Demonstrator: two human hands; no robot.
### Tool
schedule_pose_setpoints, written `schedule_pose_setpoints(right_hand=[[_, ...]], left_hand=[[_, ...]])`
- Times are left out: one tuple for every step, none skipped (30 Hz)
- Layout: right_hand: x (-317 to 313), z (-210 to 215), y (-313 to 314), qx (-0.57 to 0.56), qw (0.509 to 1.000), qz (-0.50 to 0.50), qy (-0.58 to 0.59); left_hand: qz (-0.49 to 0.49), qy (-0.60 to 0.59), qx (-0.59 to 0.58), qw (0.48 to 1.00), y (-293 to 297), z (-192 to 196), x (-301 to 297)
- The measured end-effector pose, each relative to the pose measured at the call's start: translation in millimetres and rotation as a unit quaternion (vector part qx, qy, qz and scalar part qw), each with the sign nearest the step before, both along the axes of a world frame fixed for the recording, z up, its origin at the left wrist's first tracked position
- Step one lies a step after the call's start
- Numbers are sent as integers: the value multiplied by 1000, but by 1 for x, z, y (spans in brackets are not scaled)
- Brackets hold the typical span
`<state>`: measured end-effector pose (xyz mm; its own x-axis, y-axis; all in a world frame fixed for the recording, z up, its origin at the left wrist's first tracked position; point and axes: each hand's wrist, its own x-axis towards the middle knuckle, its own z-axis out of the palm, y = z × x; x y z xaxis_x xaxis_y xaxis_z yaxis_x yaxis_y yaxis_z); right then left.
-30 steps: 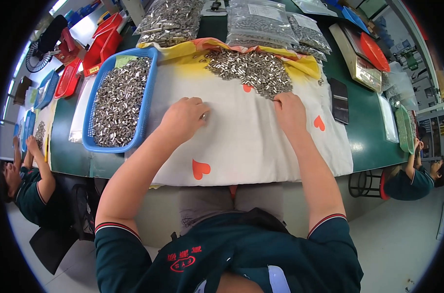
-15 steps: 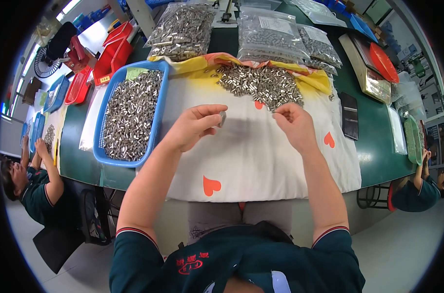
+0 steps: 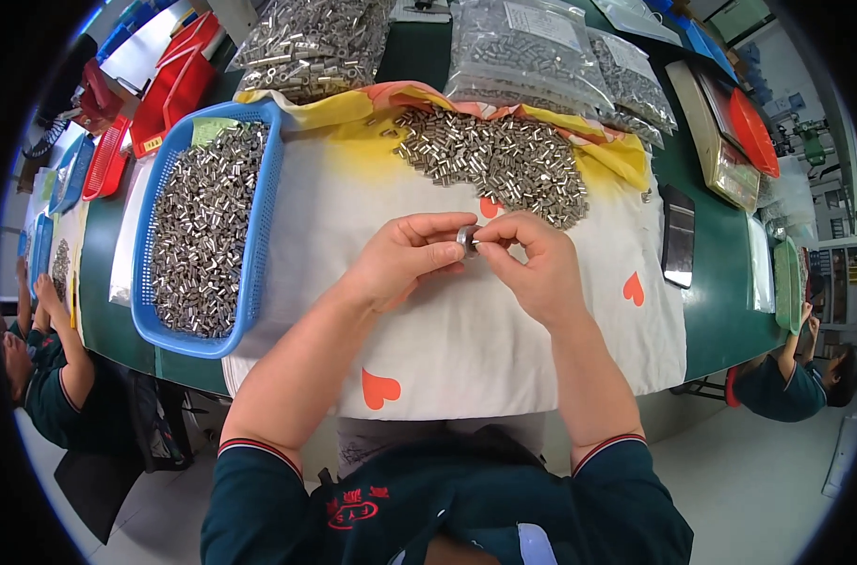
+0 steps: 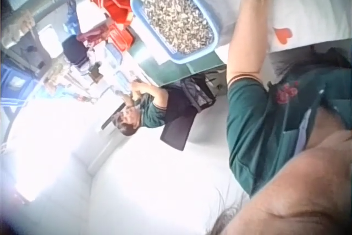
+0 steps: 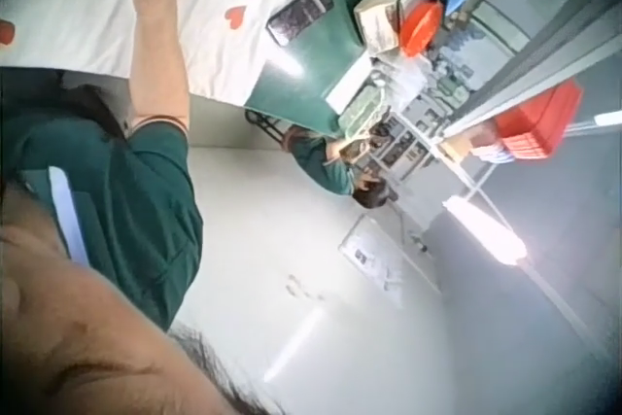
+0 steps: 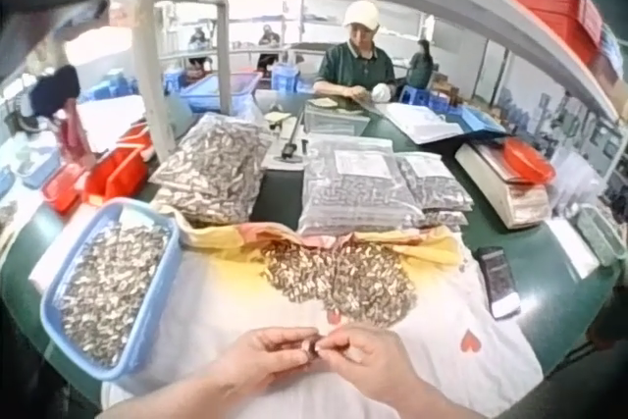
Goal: Assembling small metal components by hand at a workbench.
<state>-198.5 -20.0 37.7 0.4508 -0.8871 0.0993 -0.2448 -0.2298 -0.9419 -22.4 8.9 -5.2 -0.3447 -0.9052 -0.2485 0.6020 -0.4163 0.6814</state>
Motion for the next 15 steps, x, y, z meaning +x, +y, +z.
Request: schedule_pose_setpoints(right_hand=[[0,1,0,-20,999,-7,29],[0,0,1,-42,997,-13,57],[0,-4,2,-39,997,-11,60],[0,-10,4,-142,986,-16,81],[0,-14,5,-244,964,-20,99],[0,-16,6,-243,964,-18,102],[2,-18,8,-264,959,-27,103],[2,-18,9,-285,952,-36,104],[2,-18,9,-285,952,-33,104],[0,-17,8,-244,965,-19,90],[-2,-16,7,-202,976,-5,76],[-5,-15,5,-202,976,-5,78],[-10,-13,2,-140,988,19,66],[-12,-12,0,-76,995,43,54],[-12,-11,-1,-77,995,42,56]], left_hand=[[3,-39,-20,999,0,1,-1],[6,-79,-40,996,1,2,-2],[8,-76,-38,996,1,0,-3],[5,-104,-49,993,2,-2,-3],[3,-131,-60,989,3,-3,-4],[4,-128,-59,990,4,-3,-4],[8,-137,-64,989,5,-2,-5],[13,-146,-69,987,6,-1,-6],[16,-145,-68,987,6,-1,-5],[-3,-149,-57,987,5,-1,-3],[-23,-154,-46,987,5,0,-2],[-23,-152,-46,987,5,2,-2],[-37,-151,-42,987,5,4,-1],[-52,-149,-37,987,5,5,-2],[-54,-148,-38,987,6,4,-2]])
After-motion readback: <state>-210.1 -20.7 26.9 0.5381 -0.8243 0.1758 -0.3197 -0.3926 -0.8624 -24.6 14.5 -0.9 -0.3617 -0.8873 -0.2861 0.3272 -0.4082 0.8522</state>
